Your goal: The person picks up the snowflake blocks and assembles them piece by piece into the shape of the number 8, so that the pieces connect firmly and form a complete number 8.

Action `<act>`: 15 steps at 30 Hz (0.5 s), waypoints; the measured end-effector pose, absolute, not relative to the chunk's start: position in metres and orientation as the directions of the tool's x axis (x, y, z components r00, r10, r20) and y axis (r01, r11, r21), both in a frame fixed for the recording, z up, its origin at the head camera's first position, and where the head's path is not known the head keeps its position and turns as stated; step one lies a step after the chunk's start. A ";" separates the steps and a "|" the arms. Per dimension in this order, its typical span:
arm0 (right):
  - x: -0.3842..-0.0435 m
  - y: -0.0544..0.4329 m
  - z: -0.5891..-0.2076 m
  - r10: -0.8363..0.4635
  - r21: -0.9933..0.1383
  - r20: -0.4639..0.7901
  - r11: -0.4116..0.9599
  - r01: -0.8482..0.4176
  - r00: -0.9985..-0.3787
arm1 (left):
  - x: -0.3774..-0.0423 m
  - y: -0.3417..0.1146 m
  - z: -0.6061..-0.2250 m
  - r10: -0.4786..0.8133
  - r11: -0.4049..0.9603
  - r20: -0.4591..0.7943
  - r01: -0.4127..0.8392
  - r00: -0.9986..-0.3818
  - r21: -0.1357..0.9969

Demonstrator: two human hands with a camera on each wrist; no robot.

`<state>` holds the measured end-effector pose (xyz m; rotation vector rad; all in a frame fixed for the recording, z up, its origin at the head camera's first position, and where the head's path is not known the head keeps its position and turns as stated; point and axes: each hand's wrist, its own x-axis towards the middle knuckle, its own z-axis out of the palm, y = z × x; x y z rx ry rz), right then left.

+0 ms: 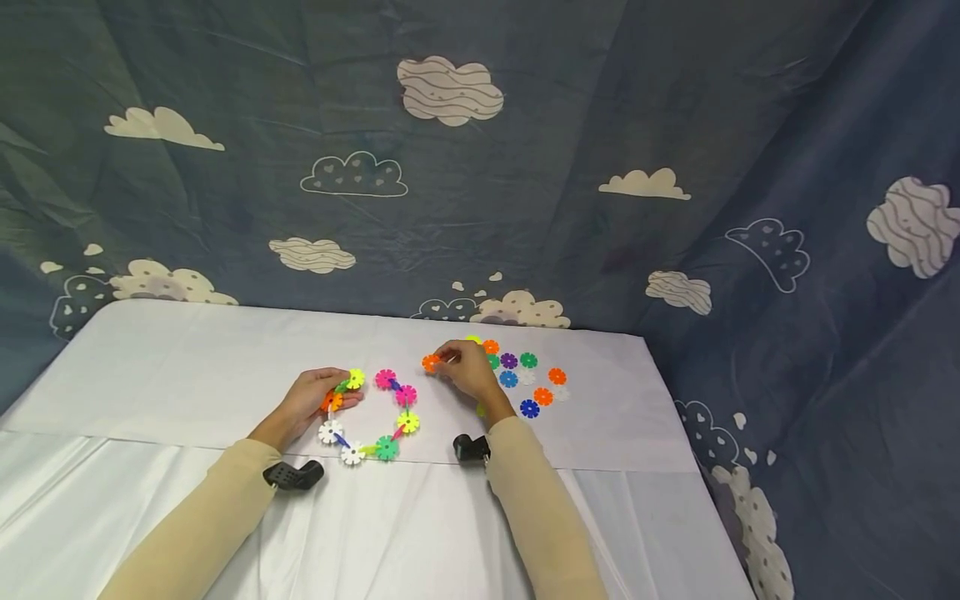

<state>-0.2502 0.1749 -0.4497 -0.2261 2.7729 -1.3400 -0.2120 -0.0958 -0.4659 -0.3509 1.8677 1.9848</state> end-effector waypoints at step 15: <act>-0.249 0.105 -0.435 -0.359 -0.770 0.065 0.576 -0.276 -0.931 | -0.213 -0.094 -0.468 0.095 -0.067 -0.433 -0.440 -0.896 0.896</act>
